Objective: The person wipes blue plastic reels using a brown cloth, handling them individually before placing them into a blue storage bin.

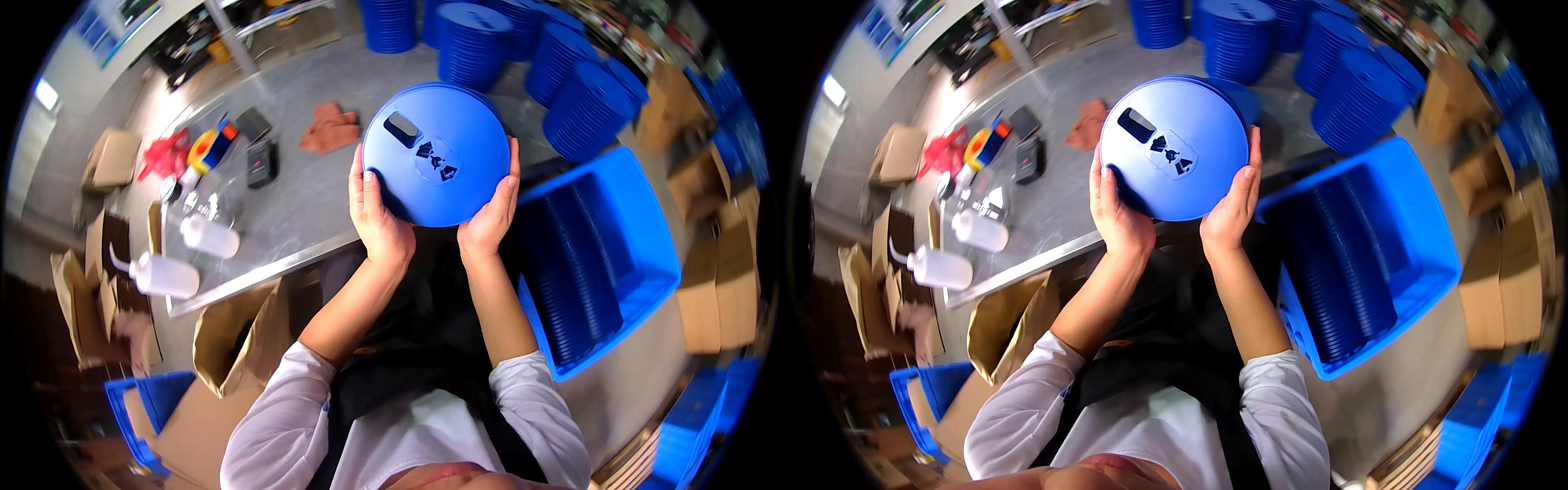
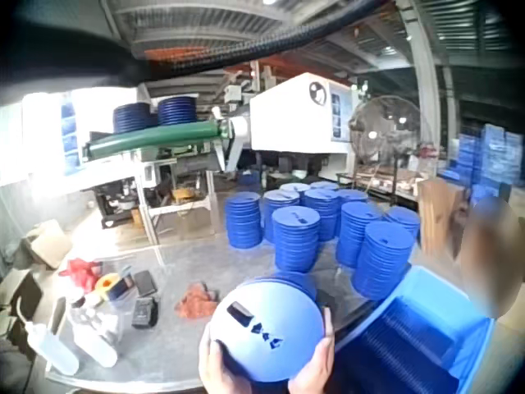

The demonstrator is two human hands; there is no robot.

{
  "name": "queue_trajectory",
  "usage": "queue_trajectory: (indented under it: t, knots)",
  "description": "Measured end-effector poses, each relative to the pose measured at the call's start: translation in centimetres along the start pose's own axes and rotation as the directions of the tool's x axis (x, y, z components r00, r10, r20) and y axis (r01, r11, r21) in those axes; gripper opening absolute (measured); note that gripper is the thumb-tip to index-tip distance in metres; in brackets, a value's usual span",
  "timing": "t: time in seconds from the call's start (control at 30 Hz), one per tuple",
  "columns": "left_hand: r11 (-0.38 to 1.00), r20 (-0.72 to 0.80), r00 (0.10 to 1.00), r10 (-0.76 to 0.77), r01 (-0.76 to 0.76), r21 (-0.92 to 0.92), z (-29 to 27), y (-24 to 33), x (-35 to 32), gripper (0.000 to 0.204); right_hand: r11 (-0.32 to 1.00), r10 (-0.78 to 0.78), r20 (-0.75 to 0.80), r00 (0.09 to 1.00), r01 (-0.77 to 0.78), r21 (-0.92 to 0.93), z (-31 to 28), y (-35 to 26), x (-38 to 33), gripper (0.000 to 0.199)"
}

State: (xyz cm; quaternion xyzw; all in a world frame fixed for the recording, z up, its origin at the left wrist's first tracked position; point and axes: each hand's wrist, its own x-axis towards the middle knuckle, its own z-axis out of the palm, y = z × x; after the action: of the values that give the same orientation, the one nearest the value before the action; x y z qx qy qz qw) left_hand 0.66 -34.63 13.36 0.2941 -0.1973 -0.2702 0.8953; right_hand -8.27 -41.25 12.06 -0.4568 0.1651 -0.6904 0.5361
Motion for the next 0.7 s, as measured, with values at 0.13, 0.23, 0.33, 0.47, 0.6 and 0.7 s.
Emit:
queue_trajectory:
  t: [0.13,0.23,0.33,0.47,0.6,0.7]
  knots:
    - [0.987,0.157,0.979,-0.132,0.116,0.107,5.9,-4.8,-3.3,0.044,0.996,-0.085,-0.163,0.983,0.078,-0.048,-7.8,-3.9,1.5,0.054]
    - [0.949,0.360,0.915,-0.184,0.069,0.309,7.1,-8.5,-5.8,0.044,0.990,-0.083,-0.349,0.933,0.037,-0.137,-12.8,-6.8,0.9,0.051]
    - [0.872,0.417,0.820,-0.392,0.186,0.453,7.3,-10.4,-7.7,0.029,0.994,-0.006,-0.487,0.873,-0.047,-0.096,-16.9,-9.0,-1.7,0.051]
    - [0.768,0.428,0.783,-0.451,0.096,0.634,5.3,-13.9,-9.2,0.032,0.965,0.036,-0.589,0.808,-0.181,-0.190,-20.0,-8.4,-5.6,0.050]
    - [0.633,0.401,0.792,-0.461,-0.023,0.774,3.4,-14.0,-9.9,0.063,0.929,0.068,-0.597,0.800,-0.269,-0.254,-21.1,-6.2,-8.2,0.043]
    - [0.509,0.434,0.765,-0.476,-0.162,0.845,2.1,-13.5,-8.9,0.089,0.860,0.067,-0.554,0.830,-0.329,-0.390,-20.9,-4.9,-8.8,0.039]
